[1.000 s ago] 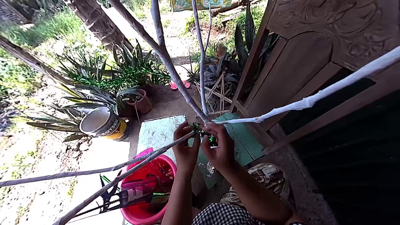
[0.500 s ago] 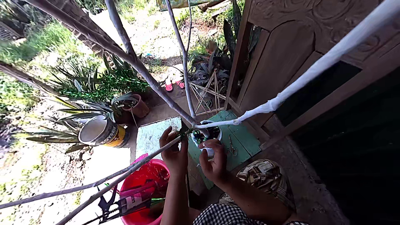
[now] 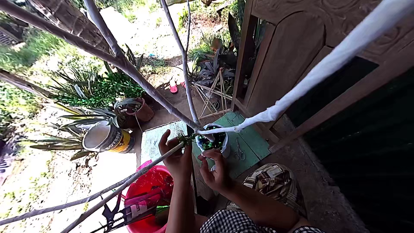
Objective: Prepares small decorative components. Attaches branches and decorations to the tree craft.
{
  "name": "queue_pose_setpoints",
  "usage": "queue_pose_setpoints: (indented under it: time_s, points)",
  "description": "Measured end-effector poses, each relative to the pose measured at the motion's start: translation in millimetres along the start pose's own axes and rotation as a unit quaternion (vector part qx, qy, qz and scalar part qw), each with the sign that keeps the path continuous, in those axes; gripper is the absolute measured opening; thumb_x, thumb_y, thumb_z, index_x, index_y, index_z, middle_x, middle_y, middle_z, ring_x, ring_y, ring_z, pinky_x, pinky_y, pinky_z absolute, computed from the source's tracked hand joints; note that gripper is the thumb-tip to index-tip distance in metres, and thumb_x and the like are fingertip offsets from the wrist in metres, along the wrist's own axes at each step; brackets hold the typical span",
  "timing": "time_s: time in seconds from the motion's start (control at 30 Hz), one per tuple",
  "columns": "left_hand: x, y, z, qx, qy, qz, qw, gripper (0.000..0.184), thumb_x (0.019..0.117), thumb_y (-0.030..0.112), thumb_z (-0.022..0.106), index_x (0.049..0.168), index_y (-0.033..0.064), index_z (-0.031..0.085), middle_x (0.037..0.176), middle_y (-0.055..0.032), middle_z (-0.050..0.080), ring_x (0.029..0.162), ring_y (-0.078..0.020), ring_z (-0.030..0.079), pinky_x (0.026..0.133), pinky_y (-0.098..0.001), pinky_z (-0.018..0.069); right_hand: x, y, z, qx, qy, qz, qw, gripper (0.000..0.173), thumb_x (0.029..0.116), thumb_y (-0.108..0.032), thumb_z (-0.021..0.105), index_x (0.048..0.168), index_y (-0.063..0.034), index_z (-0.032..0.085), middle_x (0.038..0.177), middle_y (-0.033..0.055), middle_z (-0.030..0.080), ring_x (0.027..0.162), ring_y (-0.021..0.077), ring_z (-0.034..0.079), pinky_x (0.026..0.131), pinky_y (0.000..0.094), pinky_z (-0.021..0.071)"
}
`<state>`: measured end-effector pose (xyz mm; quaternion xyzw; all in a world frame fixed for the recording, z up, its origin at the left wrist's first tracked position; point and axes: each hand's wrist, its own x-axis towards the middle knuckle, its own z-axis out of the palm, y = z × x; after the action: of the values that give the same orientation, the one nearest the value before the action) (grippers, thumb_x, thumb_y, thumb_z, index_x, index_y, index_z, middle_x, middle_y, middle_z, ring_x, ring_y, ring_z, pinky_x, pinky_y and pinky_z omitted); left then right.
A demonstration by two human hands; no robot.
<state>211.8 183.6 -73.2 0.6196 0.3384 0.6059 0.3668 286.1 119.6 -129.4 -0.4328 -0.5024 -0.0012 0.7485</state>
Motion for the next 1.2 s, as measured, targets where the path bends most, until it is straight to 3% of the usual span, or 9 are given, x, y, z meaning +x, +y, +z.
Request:
queue_pose_setpoints:
  time_s: [0.2, 0.3, 0.43, 0.67, 1.2]
  points:
    - [-3.4, 4.8, -3.4, -0.020, -0.022, -0.026, 0.999, 0.073, 0.0786, -0.012, 0.075, 0.141, 0.0031, 0.039, 0.102, 0.0059, 0.069, 0.088, -0.0057, 0.070, 0.083, -0.0275, 0.0619, 5.2, 1.0, -3.7, 0.001, 0.002, 0.015, 1.000, 0.022, 0.0942, -0.005, 0.055, 0.116, -0.0055, 0.055, 0.094, 0.0081, 0.070, 0.090, 0.0134, 0.068, 0.086, 0.0273, 0.0557]
    - [-6.3, 9.2, -8.3, -0.045, -0.028, -0.037, 0.998, 0.066, 0.0853, -0.010, 0.068, 0.142, 0.0034, 0.035, 0.108, 0.0061, 0.067, 0.092, -0.0064, 0.070, 0.086, -0.0272, 0.0612, 14.3, 3.1, -5.4, -0.006, 0.007, 0.024, 1.000, 0.023, 0.0934, -0.004, 0.056, 0.116, -0.0048, 0.055, 0.094, 0.0092, 0.072, 0.087, 0.0134, 0.069, 0.082, 0.0268, 0.0567]
    - [-8.4, 4.2, -9.5, -0.051, -0.018, 0.002, 0.999, 0.055, 0.0897, -0.009, 0.061, 0.139, 0.0034, 0.039, 0.104, 0.0061, 0.071, 0.089, -0.0079, 0.072, 0.084, -0.0285, 0.0615, 18.8, 1.4, -9.1, -0.006, 0.006, 0.024, 1.000, 0.024, 0.0938, -0.006, 0.056, 0.117, -0.0064, 0.054, 0.096, 0.0088, 0.071, 0.088, 0.0142, 0.069, 0.083, 0.0287, 0.0579]
    - [-10.3, -1.5, 1.6, -0.011, 0.028, 0.052, 0.998, 0.056, 0.0861, -0.012, 0.063, 0.134, 0.0018, 0.039, 0.101, 0.0084, 0.071, 0.087, -0.0033, 0.071, 0.083, -0.0254, 0.0608, 12.3, 3.8, -12.2, 0.000, 0.003, 0.018, 1.000, 0.023, 0.0948, -0.006, 0.055, 0.118, -0.0056, 0.054, 0.096, 0.0083, 0.071, 0.088, 0.0130, 0.069, 0.083, 0.0275, 0.0574]
    - [-6.8, -1.2, 3.9, 0.013, 0.043, 0.032, 0.998, 0.064, 0.0808, -0.014, 0.067, 0.134, 0.0048, 0.037, 0.098, 0.0091, 0.070, 0.085, -0.0030, 0.071, 0.081, -0.0253, 0.0616, 3.3, 5.9, -9.2, 0.012, -0.014, 0.020, 1.000, 0.023, 0.0952, -0.005, 0.055, 0.118, -0.0062, 0.054, 0.096, 0.0082, 0.070, 0.089, 0.0134, 0.069, 0.083, 0.0273, 0.0574]
